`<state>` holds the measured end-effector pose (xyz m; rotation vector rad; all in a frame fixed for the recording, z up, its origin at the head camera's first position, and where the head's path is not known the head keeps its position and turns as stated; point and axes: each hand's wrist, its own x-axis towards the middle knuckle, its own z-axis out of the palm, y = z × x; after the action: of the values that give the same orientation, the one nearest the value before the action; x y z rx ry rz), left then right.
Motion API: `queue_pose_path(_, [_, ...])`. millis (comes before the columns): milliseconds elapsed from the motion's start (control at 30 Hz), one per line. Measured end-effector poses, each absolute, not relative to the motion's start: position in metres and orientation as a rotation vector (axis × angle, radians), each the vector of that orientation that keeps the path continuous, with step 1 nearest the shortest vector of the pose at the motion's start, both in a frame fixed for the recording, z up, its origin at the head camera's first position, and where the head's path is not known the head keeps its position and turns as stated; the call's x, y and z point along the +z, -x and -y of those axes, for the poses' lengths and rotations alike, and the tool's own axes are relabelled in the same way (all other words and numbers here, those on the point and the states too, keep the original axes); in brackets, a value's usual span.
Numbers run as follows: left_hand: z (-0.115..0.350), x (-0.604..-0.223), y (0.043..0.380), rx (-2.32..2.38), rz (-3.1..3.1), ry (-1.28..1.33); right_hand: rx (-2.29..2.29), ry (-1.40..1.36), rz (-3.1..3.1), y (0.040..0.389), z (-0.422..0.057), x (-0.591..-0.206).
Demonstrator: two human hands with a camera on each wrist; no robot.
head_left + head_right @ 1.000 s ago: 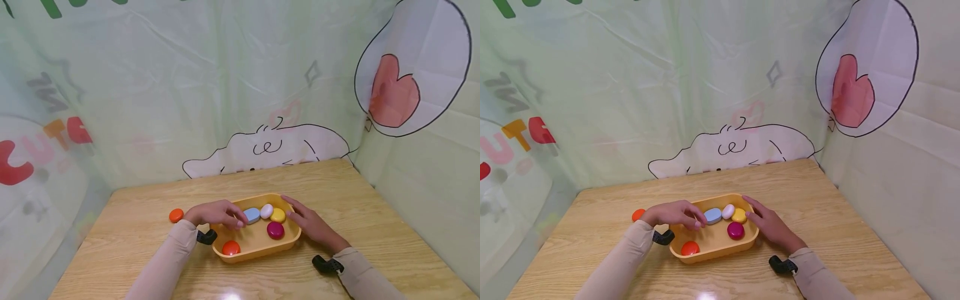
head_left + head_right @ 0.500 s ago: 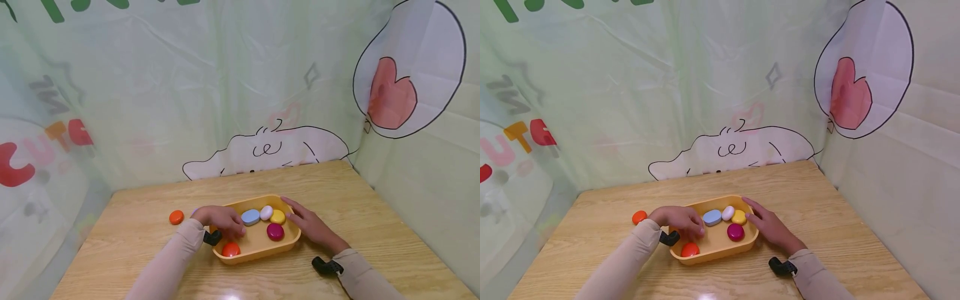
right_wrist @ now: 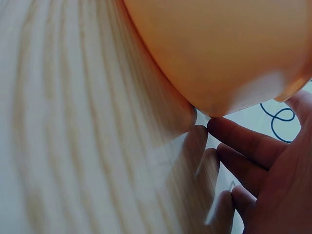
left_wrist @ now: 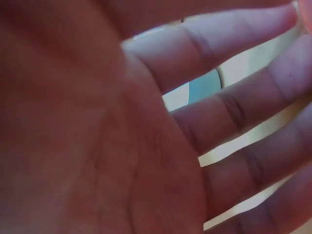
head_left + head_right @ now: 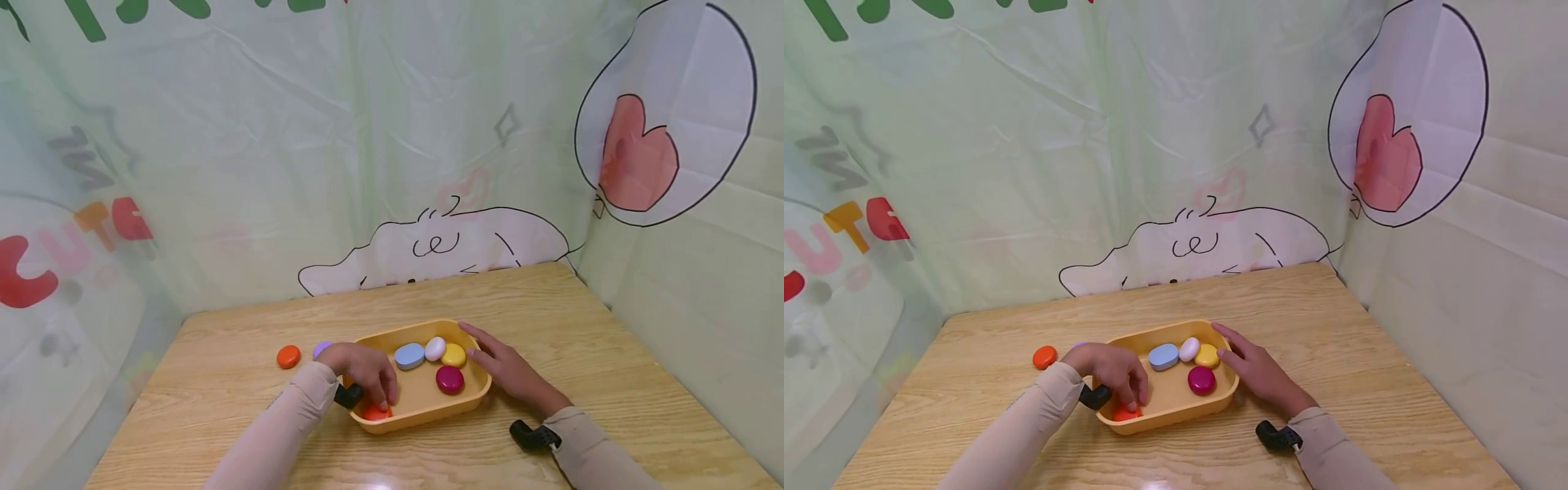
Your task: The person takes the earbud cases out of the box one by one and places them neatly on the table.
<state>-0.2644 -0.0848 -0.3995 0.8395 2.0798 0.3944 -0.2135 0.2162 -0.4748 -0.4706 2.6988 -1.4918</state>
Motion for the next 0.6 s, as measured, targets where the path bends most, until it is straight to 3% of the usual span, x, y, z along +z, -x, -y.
queue_pose_path(600, [0.074,-0.409,0.274,0.508,-2.014,-0.865,-1.49,0.473,-2.701,0.215,-0.216,-0.475])
